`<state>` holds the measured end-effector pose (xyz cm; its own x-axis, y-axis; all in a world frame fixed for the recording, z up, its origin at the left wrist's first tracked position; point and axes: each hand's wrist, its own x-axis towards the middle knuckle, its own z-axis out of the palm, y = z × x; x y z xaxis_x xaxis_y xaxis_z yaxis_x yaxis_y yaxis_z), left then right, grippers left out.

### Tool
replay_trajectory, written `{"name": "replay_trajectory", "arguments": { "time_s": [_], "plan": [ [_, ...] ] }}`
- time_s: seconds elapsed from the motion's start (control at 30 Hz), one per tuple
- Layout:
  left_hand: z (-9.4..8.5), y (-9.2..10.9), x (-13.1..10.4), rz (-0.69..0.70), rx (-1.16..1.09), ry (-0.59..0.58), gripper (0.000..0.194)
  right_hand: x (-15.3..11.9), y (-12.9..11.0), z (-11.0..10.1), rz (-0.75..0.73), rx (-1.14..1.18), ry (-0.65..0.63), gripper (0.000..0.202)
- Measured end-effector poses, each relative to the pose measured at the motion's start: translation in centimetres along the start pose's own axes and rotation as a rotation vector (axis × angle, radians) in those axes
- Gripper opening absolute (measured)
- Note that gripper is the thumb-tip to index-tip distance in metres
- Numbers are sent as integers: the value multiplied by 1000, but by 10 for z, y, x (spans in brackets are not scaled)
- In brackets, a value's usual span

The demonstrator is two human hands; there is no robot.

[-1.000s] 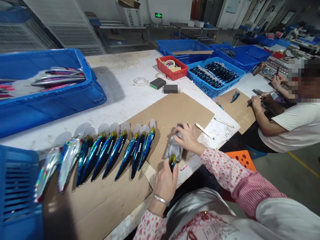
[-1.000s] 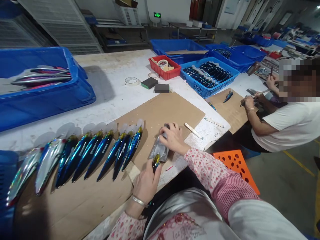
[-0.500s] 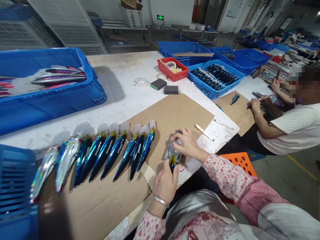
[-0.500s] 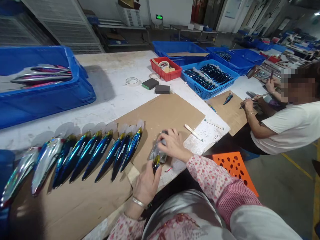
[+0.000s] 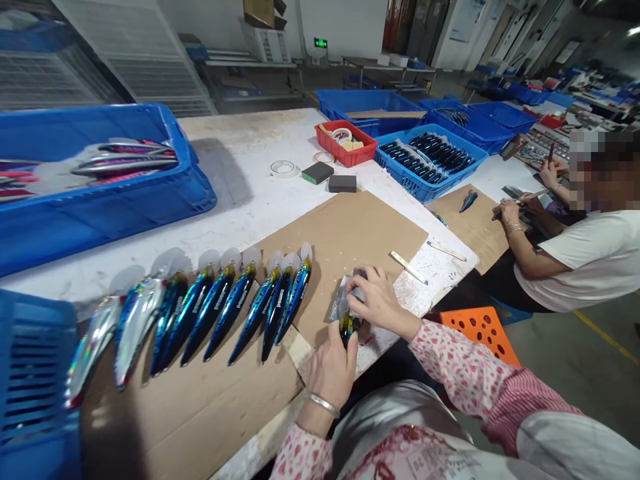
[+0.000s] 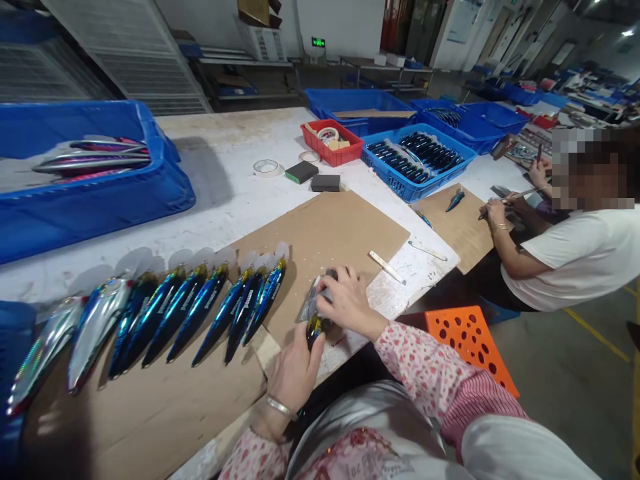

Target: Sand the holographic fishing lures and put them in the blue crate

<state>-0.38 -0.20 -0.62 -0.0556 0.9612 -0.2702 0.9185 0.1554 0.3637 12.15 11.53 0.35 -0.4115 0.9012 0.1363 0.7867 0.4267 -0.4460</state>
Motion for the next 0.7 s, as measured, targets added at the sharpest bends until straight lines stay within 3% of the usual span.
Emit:
{"name": "replay_trajectory", "arguments": {
  "time_s": [0.07, 0.23, 0.37, 0.53, 0.7],
  "plan": [
    [0, 0, 0, 2, 0, 3, 46, 1, 1, 0, -18, 12, -31, 13],
    [-1, -1, 0, -2, -17, 5, 44, 1, 3, 0, 27, -33, 58, 13],
    [-3, -2, 0, 18, -37, -9, 42, -4, 5, 2, -66, 47, -12, 12],
    [-2, -4, 1, 3, -64, -13, 44, 1, 8, -1, -24, -47, 74, 14],
    [-1, -6, 2, 3, -72, -37, 46, -5, 4, -2, -171, 38, -7, 12]
  ]
}}
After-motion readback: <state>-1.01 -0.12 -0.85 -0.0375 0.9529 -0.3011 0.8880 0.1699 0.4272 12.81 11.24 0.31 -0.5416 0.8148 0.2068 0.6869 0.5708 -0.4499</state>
